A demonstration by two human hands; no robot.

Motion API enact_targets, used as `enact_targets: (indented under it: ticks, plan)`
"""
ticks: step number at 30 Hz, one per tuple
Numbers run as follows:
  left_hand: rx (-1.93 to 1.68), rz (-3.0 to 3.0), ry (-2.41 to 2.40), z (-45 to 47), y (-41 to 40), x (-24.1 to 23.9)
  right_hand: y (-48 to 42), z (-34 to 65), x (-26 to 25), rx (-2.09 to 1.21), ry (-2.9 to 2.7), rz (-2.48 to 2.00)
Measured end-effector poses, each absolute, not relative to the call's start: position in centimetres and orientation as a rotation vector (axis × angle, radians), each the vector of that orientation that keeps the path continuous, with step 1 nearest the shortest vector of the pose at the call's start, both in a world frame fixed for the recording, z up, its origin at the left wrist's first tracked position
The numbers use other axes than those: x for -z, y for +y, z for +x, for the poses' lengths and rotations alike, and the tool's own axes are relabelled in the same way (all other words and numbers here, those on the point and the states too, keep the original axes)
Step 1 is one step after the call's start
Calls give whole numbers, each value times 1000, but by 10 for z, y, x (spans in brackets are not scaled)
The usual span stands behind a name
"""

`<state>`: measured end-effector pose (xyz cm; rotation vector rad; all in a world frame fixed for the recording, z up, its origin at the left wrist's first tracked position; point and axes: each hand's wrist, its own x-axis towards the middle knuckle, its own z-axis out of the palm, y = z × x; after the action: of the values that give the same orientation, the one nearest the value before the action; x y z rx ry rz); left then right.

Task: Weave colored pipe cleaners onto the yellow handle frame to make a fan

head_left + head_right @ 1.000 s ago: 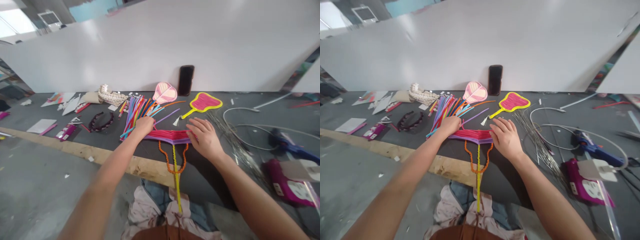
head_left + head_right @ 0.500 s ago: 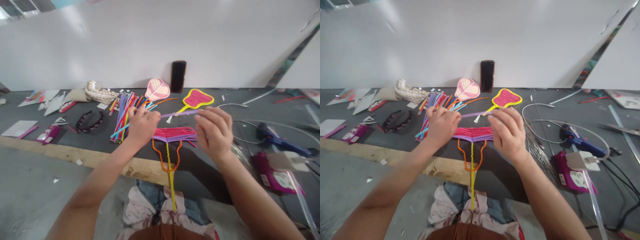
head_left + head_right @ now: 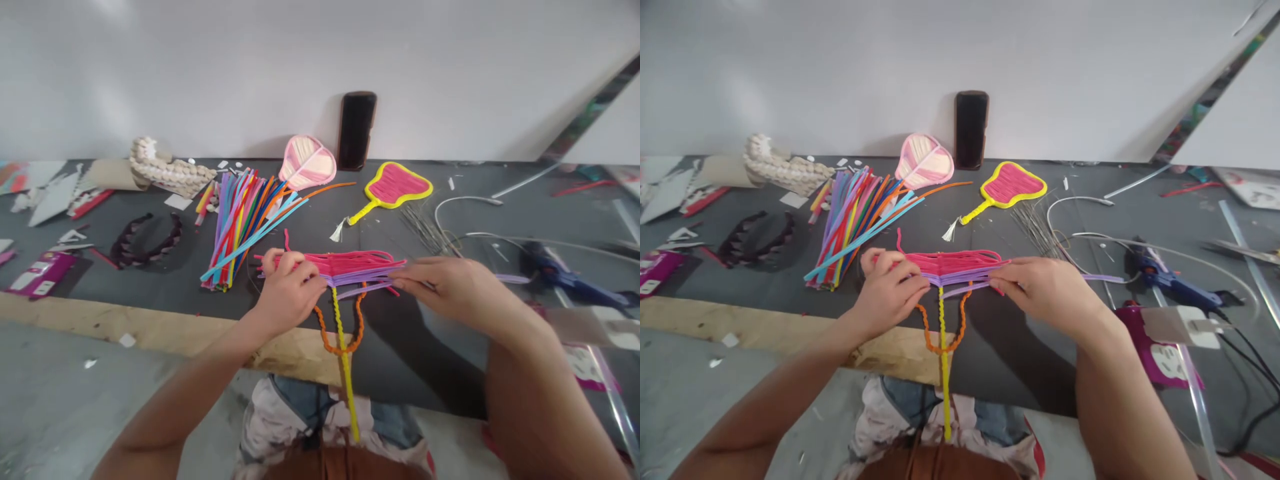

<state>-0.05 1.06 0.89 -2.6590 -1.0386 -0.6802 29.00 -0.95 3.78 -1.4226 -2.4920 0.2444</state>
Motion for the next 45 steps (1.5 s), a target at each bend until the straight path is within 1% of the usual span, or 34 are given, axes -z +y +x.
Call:
enact_targets:
  ticks: [3, 5, 10, 12, 18, 23, 25, 32, 39, 42, 45]
  plan:
    - [565, -2733, -1110, -2, 6, 6, -7, 286, -31, -283, -2548, -1567]
    - [541, -2756, -1159, -1, 5, 11, -6, 281, -27, -214, -2565, -1649]
    - [569, -2822, -1231, 0, 7, 10, -6, 271, -24, -41, -2554, -1695]
    - [573, -2835, -1241, 0, 7, 10, -7, 266, -24, -18, -2575, -1722]
    - [567, -2842, -1228, 0, 7, 10, -9, 242, -20, -161, -2709, -1710]
    - [589, -2892, -1236, -4, 9, 6, -6, 239, -20, -207, -2663, -1960]
    - [574, -2927, -1242, -6, 10, 4, -5, 240, -21, -215, -2637, -1996]
    - [445, -2969, -1195, -4, 9, 5, -13, 232, -19, -224, -2694, -1816]
    - [342, -2855, -1144, 2, 7, 2, -10, 230, -9, 50, -2506, -1408]
    - [267, -2805, -1111, 1, 7, -2, -7, 228, 0, -11, -2509, -1300]
    - [217, -2767, -1123, -2, 4, -4, -6, 226, 6, -44, -2509, -1300]
